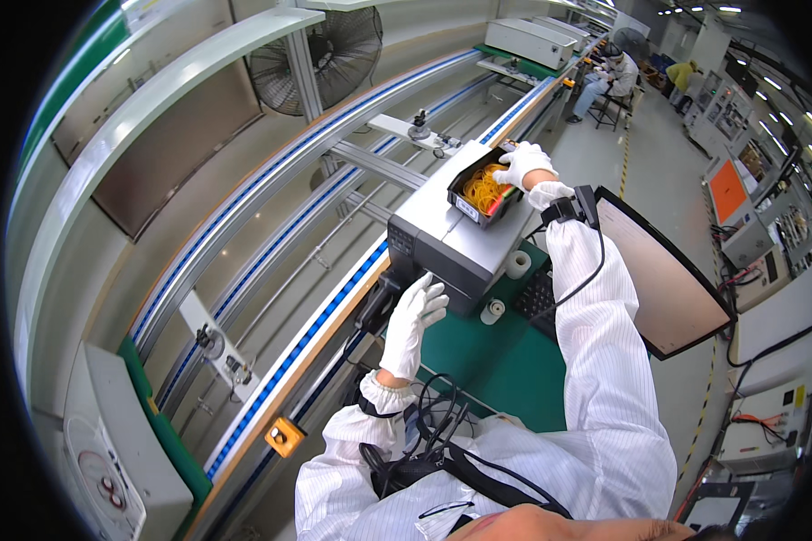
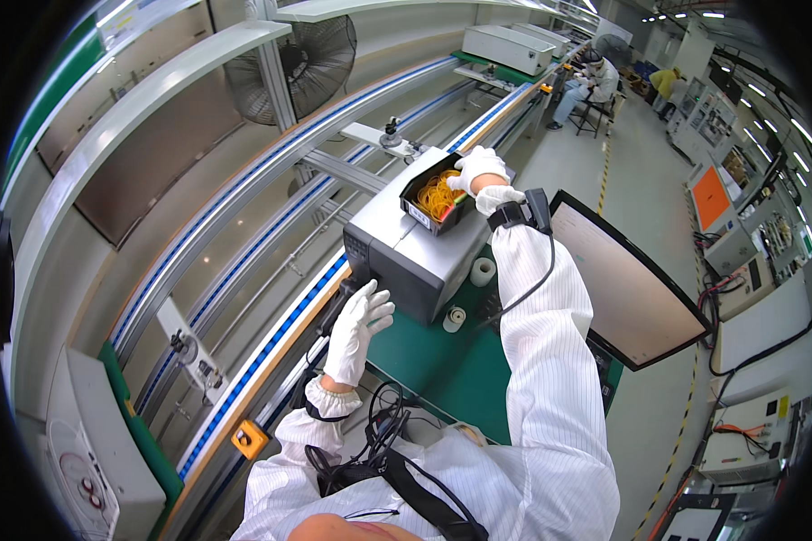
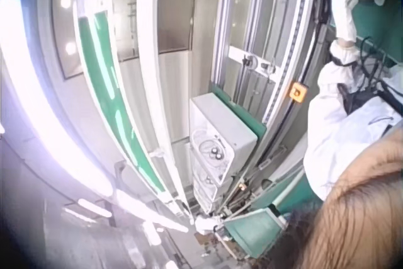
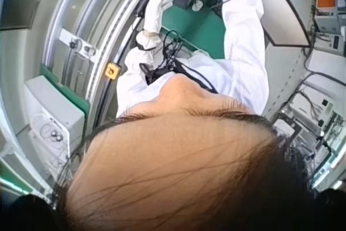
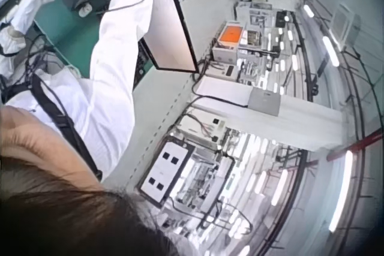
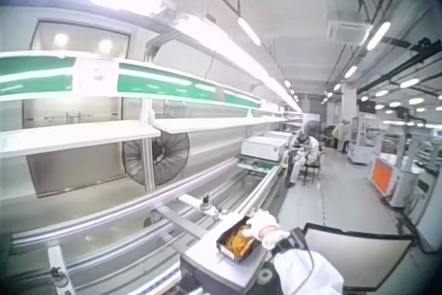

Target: Connecting wires, applying adhesive tape, and assembling electronic battery packs on a production line workbench.

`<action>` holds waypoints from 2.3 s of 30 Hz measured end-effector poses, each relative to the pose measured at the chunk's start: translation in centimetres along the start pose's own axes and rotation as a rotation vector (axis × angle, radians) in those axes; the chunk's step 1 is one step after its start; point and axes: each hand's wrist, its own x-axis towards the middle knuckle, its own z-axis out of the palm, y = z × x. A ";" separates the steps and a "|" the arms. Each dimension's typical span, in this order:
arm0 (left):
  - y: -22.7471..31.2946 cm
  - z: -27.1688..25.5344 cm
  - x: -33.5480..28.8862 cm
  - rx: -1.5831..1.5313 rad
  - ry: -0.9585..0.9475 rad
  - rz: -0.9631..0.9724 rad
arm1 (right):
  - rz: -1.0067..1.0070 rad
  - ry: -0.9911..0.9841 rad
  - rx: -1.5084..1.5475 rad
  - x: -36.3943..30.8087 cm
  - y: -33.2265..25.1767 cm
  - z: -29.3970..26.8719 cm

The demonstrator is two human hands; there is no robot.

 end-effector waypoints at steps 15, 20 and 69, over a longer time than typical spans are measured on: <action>2.4 -3.7 6.5 -0.094 -0.050 -0.094 | 0.092 0.081 0.485 0.9 -0.2 -2.2; 2.9 -3.5 6.6 -0.021 -0.069 -0.105 | 0.016 -0.003 1.126 -1.4 -0.4 -2.5; 4.3 -1.5 7.9 -0.174 -0.124 -0.202 | 0.117 0.003 0.062 0.6 -3.0 0.5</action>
